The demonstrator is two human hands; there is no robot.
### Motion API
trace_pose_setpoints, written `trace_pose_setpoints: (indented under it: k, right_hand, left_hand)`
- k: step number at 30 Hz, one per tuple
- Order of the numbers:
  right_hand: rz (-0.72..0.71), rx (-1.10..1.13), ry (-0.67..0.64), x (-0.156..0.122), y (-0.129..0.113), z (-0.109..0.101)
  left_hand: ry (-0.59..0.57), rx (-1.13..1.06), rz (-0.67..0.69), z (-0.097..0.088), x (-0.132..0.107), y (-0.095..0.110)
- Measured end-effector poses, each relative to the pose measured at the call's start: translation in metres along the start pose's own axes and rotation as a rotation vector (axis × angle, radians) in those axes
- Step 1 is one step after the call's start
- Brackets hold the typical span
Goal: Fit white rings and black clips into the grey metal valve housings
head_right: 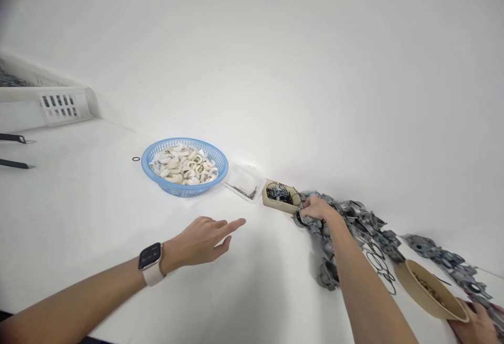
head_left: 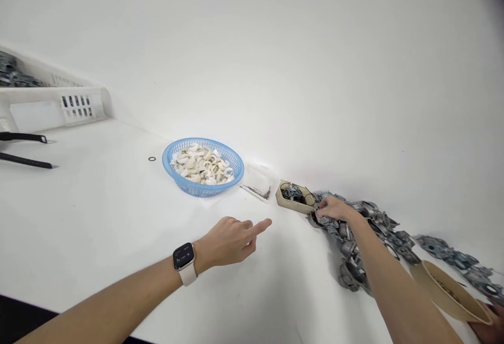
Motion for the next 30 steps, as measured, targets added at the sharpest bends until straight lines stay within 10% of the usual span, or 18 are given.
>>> trace_pose_setpoints:
  k: [30]
  right_hand:
    - [-0.055, -0.099, 0.085, -0.002, 0.009, 0.01]
  left_hand:
    - [-0.026, -0.009, 0.02, 0.003, -0.001, 0.001]
Point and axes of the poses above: each hand's wrist, its own x-axis towards the middle knuckle, its own z-axis out of the palm, y = z × x, the point moved 6 cm from there along x, towards the middle knuckle, and after that the axes turned 8 degrees about y, right-handed, at the moved point
